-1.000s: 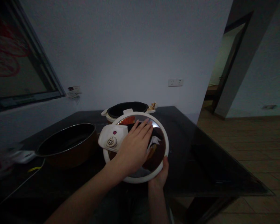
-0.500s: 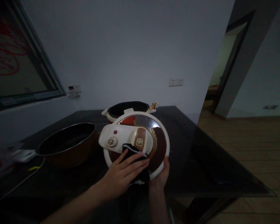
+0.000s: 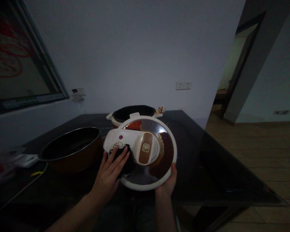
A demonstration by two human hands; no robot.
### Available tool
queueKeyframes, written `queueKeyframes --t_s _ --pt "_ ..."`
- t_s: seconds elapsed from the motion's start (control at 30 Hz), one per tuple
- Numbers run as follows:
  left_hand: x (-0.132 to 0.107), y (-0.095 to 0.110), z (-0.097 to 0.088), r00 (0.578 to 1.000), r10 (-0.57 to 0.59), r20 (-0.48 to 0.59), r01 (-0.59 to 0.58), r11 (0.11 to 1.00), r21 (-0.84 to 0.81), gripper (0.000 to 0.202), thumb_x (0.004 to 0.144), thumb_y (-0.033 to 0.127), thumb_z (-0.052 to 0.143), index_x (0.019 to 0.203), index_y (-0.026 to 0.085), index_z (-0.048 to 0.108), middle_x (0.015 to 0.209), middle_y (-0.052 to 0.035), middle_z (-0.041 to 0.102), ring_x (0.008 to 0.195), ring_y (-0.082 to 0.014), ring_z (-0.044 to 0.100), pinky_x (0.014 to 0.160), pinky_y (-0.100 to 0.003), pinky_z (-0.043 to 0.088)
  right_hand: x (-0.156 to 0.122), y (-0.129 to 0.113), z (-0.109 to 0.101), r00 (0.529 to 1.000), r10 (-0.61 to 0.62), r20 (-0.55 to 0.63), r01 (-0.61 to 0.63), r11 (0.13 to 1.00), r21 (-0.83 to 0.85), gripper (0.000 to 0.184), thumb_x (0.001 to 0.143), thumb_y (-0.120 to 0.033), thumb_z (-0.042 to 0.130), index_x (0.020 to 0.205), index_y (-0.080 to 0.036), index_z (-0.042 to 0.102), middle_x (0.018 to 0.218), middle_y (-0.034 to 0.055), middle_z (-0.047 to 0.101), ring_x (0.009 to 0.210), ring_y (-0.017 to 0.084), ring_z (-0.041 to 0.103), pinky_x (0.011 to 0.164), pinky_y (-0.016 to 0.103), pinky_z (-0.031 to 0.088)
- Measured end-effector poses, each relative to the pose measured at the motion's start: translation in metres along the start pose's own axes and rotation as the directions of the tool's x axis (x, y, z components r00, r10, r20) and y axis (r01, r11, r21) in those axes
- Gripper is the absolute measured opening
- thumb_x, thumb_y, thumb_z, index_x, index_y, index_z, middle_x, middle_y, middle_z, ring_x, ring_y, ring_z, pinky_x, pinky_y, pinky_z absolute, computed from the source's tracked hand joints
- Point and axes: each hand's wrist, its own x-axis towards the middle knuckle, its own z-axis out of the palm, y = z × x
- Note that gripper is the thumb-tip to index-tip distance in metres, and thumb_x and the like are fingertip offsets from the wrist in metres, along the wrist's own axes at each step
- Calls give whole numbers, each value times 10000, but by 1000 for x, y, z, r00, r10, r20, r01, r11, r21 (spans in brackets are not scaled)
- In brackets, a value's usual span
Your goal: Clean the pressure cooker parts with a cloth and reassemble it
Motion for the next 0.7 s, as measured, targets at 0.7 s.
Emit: queueKeyframes --t_s 0.7 --pt "56 -69 -9 790 -611 -62 456 651 -607 391 931 257 494 1300 146 566 1386 -121 566 1324 -235 480 1147 -438 301 6 3 -7 997 -45 69 47 999 -24 353 741 -395 674 1046 -222 714 953 18 769 1087 224 656 1016 418 463"
